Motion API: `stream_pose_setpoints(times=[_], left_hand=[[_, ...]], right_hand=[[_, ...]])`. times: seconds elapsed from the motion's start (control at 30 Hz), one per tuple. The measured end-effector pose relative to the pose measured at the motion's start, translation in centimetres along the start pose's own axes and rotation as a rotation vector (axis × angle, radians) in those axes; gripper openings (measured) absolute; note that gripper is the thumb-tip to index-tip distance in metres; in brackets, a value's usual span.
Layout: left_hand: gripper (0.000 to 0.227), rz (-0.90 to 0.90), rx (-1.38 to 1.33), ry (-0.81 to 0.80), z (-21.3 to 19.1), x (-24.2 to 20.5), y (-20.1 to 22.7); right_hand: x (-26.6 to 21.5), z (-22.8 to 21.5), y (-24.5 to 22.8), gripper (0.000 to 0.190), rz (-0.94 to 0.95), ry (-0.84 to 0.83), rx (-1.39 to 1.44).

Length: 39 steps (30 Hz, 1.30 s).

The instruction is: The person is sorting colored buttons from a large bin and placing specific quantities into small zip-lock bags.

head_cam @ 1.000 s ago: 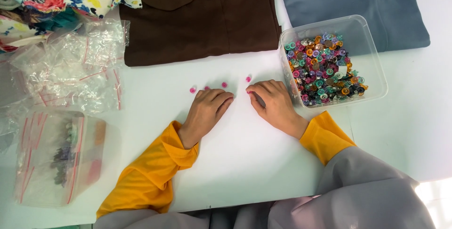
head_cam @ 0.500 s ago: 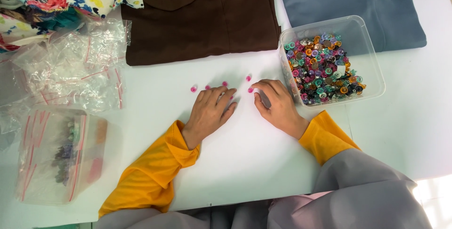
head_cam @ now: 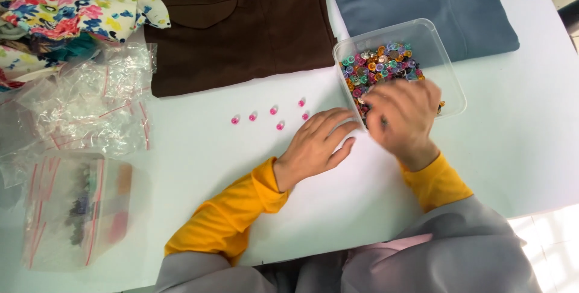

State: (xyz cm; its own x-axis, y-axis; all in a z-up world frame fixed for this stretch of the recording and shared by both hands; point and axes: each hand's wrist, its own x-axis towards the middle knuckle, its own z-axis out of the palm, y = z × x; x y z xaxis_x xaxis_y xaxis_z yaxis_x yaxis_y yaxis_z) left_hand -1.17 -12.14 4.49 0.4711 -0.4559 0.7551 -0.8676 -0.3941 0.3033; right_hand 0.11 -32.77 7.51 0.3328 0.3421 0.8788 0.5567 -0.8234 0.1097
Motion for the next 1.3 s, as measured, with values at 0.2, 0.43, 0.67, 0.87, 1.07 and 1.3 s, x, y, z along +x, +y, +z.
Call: stream_pose_setpoints(times=[0.2,0.43,0.67,0.87,1.07,1.3], left_hand=[[0.020,-0.270,0.066,-0.356,6.1,6.8,-1.4],[0.011,-0.389,0.342,-0.677,11.8,7.5,-5.1],[0.009,-0.348,0.158,-0.591,9.7,7.8,-5.9],[0.017,-0.361,-0.031,-0.522,7.7,9.0,-5.2],[0.024,-0.368,-0.183,-0.461,7.2,9.1,-5.7],[0.032,-0.369,-0.386,-0.356,5.0,9.9,-4.9]], right_hand=[[-2.0,-0.3,7.6,0.032,0.543,-0.474,0.378],[-2.8,0.1,8.1,0.036,0.675,-0.893,0.381],[-2.0,0.1,7.7,0.022,0.684,-0.914,0.354],[-2.2,-0.3,8.0,0.019,0.679,-0.749,0.408],[-1.3,-0.5,7.6,0.023,0.742,-0.571,0.492],[-0.3,-1.3,7.4,0.020,0.968,-0.593,0.872]])
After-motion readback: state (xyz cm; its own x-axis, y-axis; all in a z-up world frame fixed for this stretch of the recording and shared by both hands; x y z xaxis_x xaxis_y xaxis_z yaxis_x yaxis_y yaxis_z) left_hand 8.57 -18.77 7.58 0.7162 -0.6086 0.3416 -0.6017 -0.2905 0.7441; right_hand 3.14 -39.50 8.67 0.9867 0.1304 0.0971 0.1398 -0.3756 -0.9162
